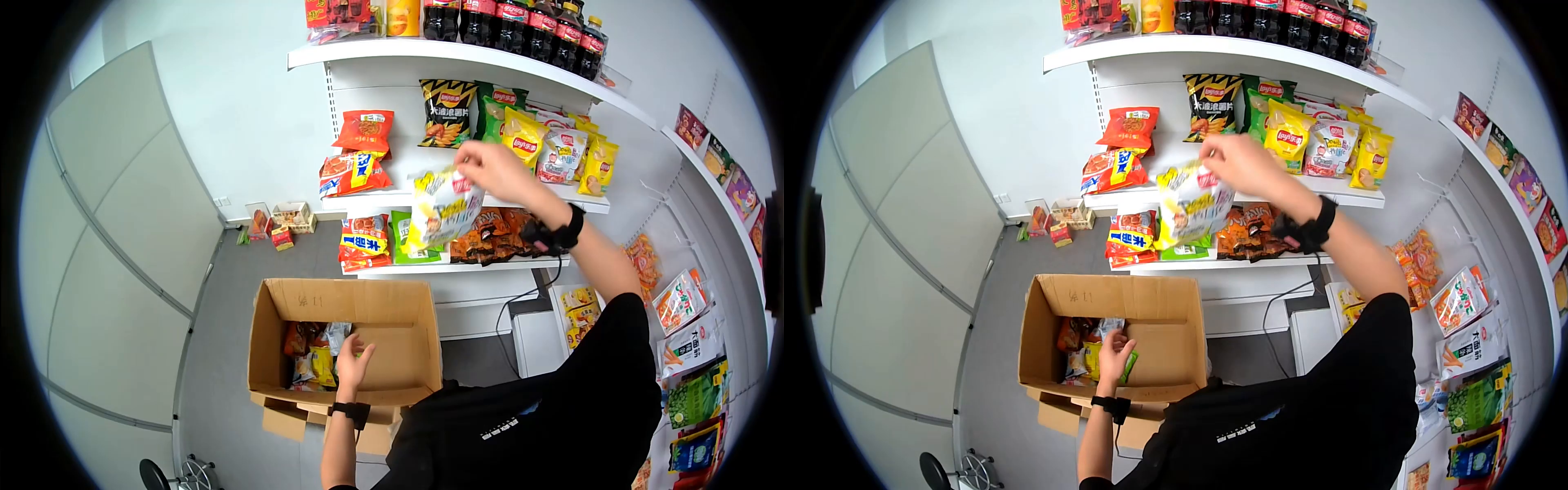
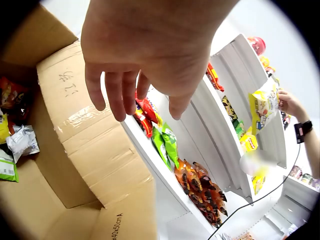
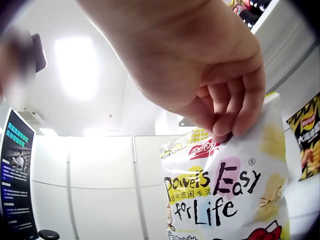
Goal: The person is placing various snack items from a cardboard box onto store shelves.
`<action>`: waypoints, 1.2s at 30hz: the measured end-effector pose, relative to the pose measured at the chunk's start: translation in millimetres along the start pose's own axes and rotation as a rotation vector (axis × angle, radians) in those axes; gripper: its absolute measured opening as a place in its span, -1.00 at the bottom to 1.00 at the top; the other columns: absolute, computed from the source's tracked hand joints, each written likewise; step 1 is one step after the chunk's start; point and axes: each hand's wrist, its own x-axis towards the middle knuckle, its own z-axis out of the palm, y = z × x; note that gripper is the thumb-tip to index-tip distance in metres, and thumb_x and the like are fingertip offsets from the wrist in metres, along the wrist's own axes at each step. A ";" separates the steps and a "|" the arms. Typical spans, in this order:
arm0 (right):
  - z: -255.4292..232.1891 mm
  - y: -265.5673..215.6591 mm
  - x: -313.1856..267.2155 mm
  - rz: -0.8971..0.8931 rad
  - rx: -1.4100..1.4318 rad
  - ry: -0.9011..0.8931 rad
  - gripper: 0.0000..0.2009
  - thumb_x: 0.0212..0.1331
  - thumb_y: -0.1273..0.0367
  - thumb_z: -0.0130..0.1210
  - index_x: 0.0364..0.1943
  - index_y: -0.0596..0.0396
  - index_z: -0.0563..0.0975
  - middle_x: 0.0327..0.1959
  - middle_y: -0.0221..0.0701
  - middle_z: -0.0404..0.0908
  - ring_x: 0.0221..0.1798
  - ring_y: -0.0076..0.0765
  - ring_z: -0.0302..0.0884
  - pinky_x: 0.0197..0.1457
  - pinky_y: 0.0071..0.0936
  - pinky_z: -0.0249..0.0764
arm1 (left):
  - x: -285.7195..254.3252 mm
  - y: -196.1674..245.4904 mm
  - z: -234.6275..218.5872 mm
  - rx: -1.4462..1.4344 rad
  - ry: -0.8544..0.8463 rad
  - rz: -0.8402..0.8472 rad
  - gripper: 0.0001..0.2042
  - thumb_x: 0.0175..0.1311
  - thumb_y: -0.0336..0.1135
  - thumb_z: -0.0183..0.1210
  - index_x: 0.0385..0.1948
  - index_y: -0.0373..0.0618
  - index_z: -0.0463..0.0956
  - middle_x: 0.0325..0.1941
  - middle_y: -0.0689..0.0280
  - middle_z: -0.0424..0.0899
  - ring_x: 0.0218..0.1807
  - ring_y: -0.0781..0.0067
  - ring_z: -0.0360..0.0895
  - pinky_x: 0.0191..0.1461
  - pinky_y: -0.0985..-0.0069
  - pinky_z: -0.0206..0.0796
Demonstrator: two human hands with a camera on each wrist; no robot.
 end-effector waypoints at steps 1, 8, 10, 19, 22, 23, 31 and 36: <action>-6.9 8.7 10.6 0.020 -0.019 0.007 -0.87 0.11 0.40 0.06 -0.31 0.17 0.51 -0.61 -0.39 0.53 -0.54 -0.51 0.47 -0.43 -0.51 0.37 | -2.7 -7.9 -1.9 0.014 0.014 -0.020 -0.52 0.07 -0.30 0.32 0.00 -0.31 0.36 -0.30 0.26 0.58 -0.31 0.52 0.53 -0.20 0.59 0.39; -22.5 63.3 62.0 0.074 -0.168 0.092 -0.88 0.06 0.42 0.07 -0.36 0.18 0.53 -0.58 -0.35 0.55 -0.53 -0.38 0.49 -0.40 -0.43 0.38 | -37.4 -59.0 -18.5 0.096 0.038 -0.245 -0.56 0.12 -0.16 0.22 -0.09 -0.35 0.47 -0.24 0.05 0.64 -0.25 0.23 0.62 -0.13 0.42 0.41; -21.1 82.7 76.3 0.076 -0.236 0.121 -0.87 0.05 0.41 0.08 -0.35 0.17 0.53 -0.53 -0.32 0.57 -0.48 -0.31 0.51 -0.36 -0.39 0.40 | -47.7 -70.7 -23.1 0.199 0.066 -0.262 -0.59 0.14 -0.12 0.19 -0.15 -0.33 0.50 -0.25 0.01 0.64 -0.23 0.17 0.62 -0.13 0.38 0.41; -7.7 154.7 143.8 0.151 -0.349 0.154 -0.83 0.00 0.39 0.08 -0.33 0.14 0.58 -0.30 -0.18 0.61 -0.23 -0.09 0.57 -0.15 -0.29 0.47 | -64.6 -108.6 -21.4 -0.268 0.133 -0.538 -0.71 0.20 -0.18 0.17 -0.36 -0.31 0.55 -0.47 0.23 0.62 -0.46 0.48 0.53 -0.36 0.51 0.36; -0.4 173.4 165.5 0.193 -0.389 0.121 -0.82 -0.01 0.38 0.08 -0.31 0.11 0.59 -0.26 -0.20 0.62 -0.19 -0.10 0.57 -0.13 -0.27 0.47 | -66.3 -115.7 -22.0 -0.508 0.129 -0.628 -0.75 0.24 -0.22 0.14 -0.33 -0.29 0.53 -0.47 0.29 0.59 -0.49 0.56 0.50 -0.44 0.60 0.32; 2.4 179.9 171.5 0.211 -0.401 0.108 -0.82 -0.01 0.38 0.08 -0.31 0.09 0.59 -0.25 -0.21 0.62 -0.18 -0.10 0.57 -0.12 -0.27 0.47 | -67.5 -115.8 -23.7 -0.541 0.130 -0.633 -0.76 0.25 -0.23 0.13 -0.32 -0.28 0.53 -0.47 0.30 0.58 -0.50 0.57 0.49 -0.46 0.63 0.31; 15.0 208.2 199.8 0.363 -0.371 0.135 -0.81 0.06 0.38 0.03 -0.25 0.02 0.59 -0.18 -0.28 0.61 -0.12 -0.13 0.55 -0.08 -0.32 0.44 | -61.4 -107.0 -25.9 -0.636 0.182 -0.725 -0.83 0.25 -0.29 0.11 -0.29 -0.21 0.48 -0.46 0.33 0.57 -0.48 0.57 0.51 -0.45 0.66 0.33; 17.1 218.1 204.5 0.357 -0.329 0.148 -0.79 0.09 0.38 0.00 -0.21 0.01 0.59 -0.13 -0.25 0.60 -0.08 -0.13 0.53 -0.04 -0.32 0.43 | -62.9 -107.9 -26.2 -0.635 0.156 -0.707 -0.82 0.25 -0.27 0.11 -0.26 -0.18 0.49 -0.42 0.33 0.59 -0.45 0.56 0.53 -0.43 0.68 0.32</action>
